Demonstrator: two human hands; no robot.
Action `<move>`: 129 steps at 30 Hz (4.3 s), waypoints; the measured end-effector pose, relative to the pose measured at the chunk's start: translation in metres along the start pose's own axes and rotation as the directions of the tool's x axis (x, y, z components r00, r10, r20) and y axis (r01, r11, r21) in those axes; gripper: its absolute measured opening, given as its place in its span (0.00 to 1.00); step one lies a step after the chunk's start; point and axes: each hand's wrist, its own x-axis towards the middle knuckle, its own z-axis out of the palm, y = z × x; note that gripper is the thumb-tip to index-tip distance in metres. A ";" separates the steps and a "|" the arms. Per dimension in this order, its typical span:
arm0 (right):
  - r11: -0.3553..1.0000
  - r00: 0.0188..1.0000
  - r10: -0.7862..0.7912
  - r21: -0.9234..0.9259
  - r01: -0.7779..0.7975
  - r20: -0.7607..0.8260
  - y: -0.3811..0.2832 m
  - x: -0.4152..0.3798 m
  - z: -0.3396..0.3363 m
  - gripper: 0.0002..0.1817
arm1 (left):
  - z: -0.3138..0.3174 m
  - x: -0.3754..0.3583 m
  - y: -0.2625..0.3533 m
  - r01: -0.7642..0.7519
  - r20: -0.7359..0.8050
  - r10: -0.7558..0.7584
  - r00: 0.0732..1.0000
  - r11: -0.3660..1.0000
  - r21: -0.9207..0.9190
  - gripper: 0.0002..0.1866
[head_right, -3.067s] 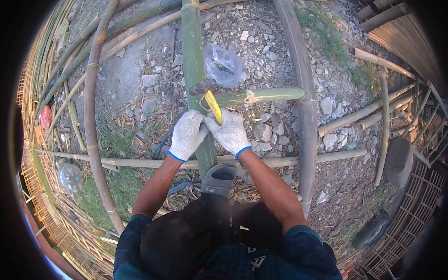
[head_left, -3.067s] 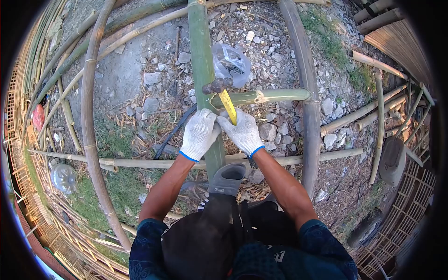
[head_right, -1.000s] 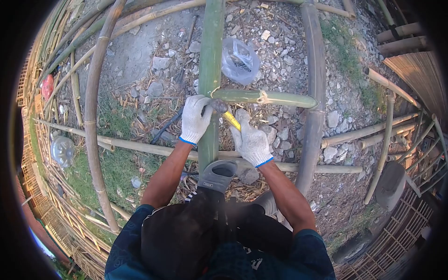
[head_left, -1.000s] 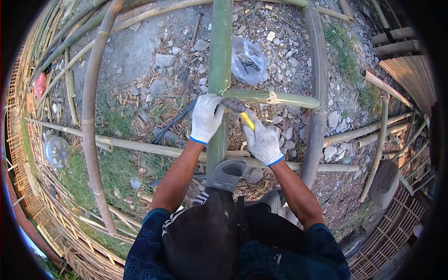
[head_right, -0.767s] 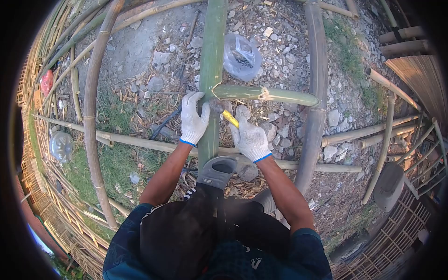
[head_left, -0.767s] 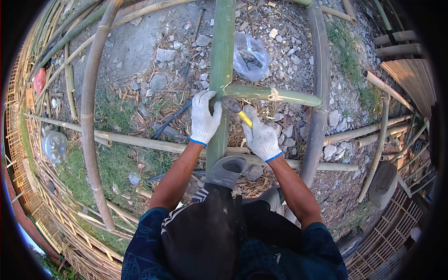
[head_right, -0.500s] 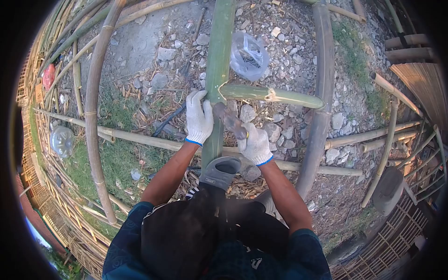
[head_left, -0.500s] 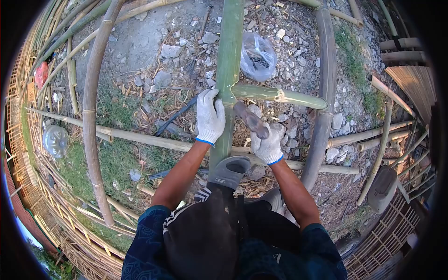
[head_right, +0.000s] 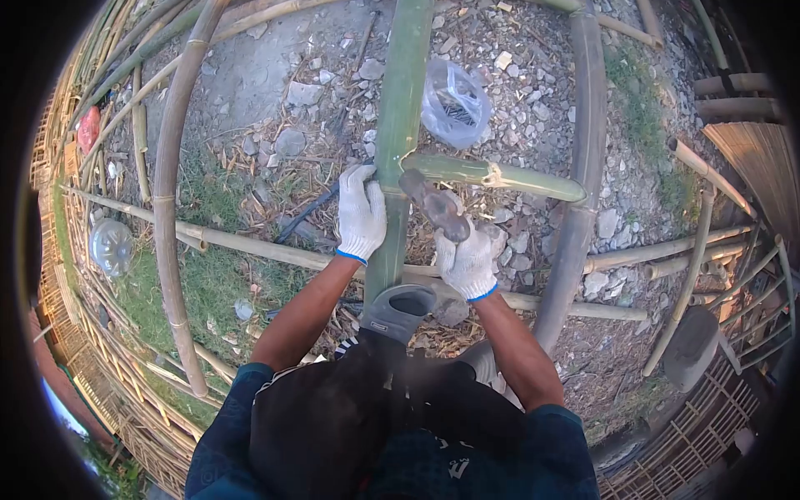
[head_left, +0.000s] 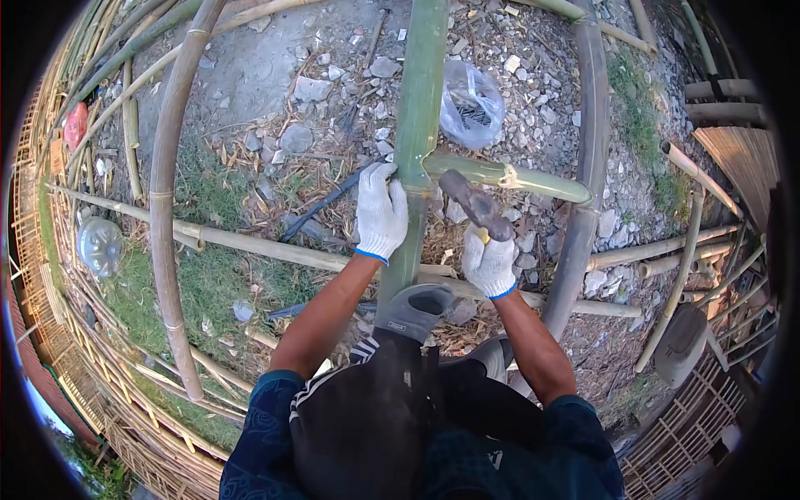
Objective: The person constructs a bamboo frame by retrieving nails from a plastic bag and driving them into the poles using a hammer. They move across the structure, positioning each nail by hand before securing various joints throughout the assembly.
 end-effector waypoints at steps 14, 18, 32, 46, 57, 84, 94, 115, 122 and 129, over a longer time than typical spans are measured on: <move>0.947 0.950 0.295 -0.163 -0.276 0.104 -0.021 0.020 -0.022 0.21 | 0.003 0.007 -0.002 -0.064 -0.012 0.065 0.998 0.997 0.041 0.18; 0.942 0.942 0.333 -0.070 -0.329 0.052 -0.022 -0.004 -0.044 0.22 | -0.012 0.037 0.012 -0.224 0.032 0.222 0.974 0.967 0.122 0.20; 0.800 0.803 0.589 0.079 -0.595 0.087 -0.005 -0.070 -0.055 0.25 | 0.169 0.231 0.023 -0.523 0.729 0.112 0.675 0.770 0.365 0.12; 0.750 0.759 0.648 0.120 -0.651 0.066 -0.003 -0.093 -0.066 0.29 | 0.205 0.220 -0.004 -0.611 0.755 0.125 0.644 0.678 0.409 0.15; 0.770 0.778 0.625 0.110 -0.628 0.066 -0.005 -0.097 -0.072 0.30 | 0.199 0.232 -0.005 -0.680 0.782 0.184 0.596 0.633 0.370 0.13; 0.896 0.893 0.425 0.073 -0.438 0.146 -0.056 0.021 -0.042 0.26 | -0.009 0.099 0.031 0.101 0.362 -0.068 0.930 0.992 -0.072 0.12; 0.935 0.937 0.350 0.051 -0.350 0.008 -0.067 0.040 -0.031 0.20 | 0.002 0.091 0.026 -0.207 0.283 0.181 0.942 0.976 0.065 0.08; 0.944 0.946 0.325 -0.061 -0.325 -0.011 -0.062 0.042 -0.027 0.16 | 0.003 0.106 0.030 -0.476 0.401 0.365 0.840 0.850 0.224 0.07; 0.949 0.949 0.312 -0.021 -0.313 -0.033 -0.061 0.036 -0.022 0.16 | 0.000 0.110 0.031 -0.518 0.473 0.364 0.803 0.818 0.249 0.08; 0.938 0.937 0.347 0.015 -0.347 -0.027 -0.056 0.034 -0.015 0.17 | 0.001 0.111 0.034 -0.507 0.488 0.347 0.801 0.826 0.245 0.07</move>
